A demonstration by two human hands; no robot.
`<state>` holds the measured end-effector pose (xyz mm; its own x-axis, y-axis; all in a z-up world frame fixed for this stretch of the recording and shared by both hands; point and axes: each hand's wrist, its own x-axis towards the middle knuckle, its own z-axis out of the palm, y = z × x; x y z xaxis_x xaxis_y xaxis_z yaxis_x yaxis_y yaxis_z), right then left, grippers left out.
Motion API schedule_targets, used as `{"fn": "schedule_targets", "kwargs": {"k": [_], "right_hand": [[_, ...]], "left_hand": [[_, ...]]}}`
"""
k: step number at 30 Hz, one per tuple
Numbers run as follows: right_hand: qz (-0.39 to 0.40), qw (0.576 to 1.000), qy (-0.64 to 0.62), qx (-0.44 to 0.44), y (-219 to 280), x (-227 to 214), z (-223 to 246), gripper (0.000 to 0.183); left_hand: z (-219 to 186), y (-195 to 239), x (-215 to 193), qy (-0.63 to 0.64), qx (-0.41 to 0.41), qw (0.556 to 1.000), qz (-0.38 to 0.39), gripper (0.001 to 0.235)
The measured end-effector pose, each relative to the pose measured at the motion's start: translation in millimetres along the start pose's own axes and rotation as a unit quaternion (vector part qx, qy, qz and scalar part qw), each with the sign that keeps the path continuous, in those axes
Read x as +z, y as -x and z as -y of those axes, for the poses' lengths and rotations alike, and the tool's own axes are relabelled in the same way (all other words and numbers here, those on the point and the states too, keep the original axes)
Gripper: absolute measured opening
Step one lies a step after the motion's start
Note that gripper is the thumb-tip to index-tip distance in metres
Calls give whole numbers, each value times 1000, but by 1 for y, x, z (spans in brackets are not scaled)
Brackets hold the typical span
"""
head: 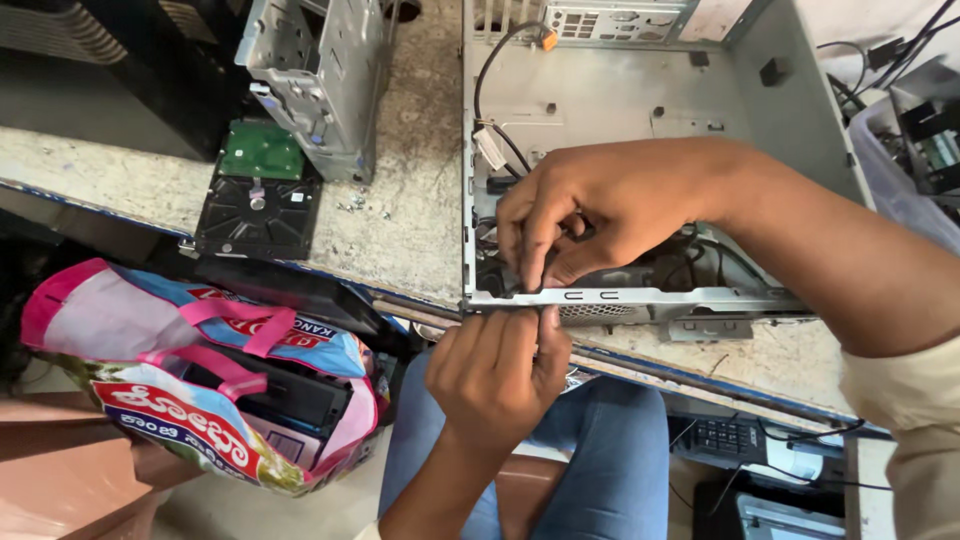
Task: The person removes a screw from the back of a computer case using a screwdriver, then disconnects several internal cables and removes a cooling fan from the case. The person handles the fan and cables by hand throughout the process.
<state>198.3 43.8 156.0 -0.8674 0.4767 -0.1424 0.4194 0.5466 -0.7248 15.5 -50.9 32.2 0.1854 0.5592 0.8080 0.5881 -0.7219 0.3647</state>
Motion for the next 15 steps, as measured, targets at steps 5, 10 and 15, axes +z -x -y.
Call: {"fn": "schedule_targets", "kwargs": {"k": [5, 10, 15], "right_hand": [[2, 1000, -14, 14, -4, 1, -7, 24], [0, 999, -50, 20, -1, 1, -16, 21], [8, 998, -35, 58, -1, 2, -19, 22]], "left_hand": [[12, 3, 8, 39, 43, 998, -21, 18], [22, 10, 17, 77, 61, 994, -40, 16], [23, 11, 18, 87, 55, 994, -41, 18]]}}
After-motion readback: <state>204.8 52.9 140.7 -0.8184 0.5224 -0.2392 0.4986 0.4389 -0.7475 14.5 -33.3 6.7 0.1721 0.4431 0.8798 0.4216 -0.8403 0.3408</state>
